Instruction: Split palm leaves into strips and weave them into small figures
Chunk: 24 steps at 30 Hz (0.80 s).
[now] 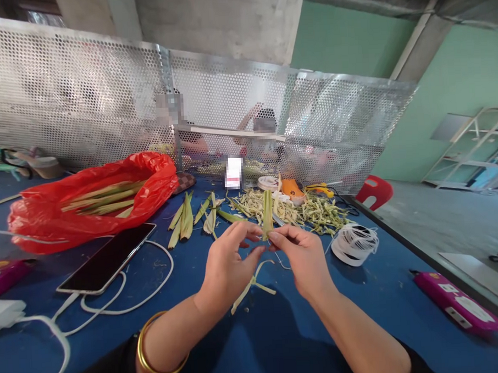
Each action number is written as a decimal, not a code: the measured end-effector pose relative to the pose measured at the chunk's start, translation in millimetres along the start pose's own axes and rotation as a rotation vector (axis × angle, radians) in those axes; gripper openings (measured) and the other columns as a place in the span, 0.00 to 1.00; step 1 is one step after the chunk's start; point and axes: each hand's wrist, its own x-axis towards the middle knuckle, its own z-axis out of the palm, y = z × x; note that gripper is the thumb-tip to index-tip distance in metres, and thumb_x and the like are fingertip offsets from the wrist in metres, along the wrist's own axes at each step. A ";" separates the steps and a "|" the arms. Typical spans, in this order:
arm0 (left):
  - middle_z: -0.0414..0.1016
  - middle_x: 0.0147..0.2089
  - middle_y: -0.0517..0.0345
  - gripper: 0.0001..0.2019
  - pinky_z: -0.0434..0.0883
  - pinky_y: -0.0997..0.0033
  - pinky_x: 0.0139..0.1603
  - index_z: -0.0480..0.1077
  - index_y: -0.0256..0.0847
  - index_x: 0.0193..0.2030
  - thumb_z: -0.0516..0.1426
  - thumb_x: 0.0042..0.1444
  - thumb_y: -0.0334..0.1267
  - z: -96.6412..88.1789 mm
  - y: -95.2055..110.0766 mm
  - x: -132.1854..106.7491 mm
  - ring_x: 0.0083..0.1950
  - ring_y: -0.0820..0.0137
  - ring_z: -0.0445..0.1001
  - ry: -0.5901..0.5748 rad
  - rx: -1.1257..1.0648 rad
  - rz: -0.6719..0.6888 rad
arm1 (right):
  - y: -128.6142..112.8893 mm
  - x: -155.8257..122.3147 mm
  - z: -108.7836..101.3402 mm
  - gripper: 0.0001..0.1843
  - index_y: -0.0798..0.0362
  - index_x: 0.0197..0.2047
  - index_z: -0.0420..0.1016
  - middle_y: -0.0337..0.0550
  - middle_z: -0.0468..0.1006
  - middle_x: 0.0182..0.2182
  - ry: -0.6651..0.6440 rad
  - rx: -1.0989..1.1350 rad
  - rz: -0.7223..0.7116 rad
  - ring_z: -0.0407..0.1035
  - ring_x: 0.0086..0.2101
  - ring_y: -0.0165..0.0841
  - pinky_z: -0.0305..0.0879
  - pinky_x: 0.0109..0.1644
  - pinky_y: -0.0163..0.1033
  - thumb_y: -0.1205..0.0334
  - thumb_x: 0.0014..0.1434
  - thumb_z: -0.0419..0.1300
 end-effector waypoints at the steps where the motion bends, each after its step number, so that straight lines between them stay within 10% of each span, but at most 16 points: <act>1: 0.74 0.36 0.58 0.07 0.68 0.72 0.39 0.71 0.45 0.33 0.61 0.46 0.32 -0.3 -0.8 0.3 0.38 0.68 0.72 0.004 0.020 0.022 | -0.7 -0.4 0.5 0.06 0.54 0.25 0.76 0.36 0.72 0.18 -0.005 0.021 0.015 0.66 0.23 0.30 0.62 0.30 0.35 0.60 0.48 0.64; 24: 0.77 0.29 0.60 0.04 0.68 0.72 0.38 0.75 0.45 0.24 0.62 0.47 0.36 -3.8 1.3 3.6 0.32 0.69 0.73 0.062 0.054 -0.013 | -5.5 -3.2 2.7 0.07 0.54 0.23 0.74 0.36 0.71 0.19 -0.095 0.042 -0.002 0.66 0.24 0.29 0.63 0.30 0.35 0.60 0.50 0.63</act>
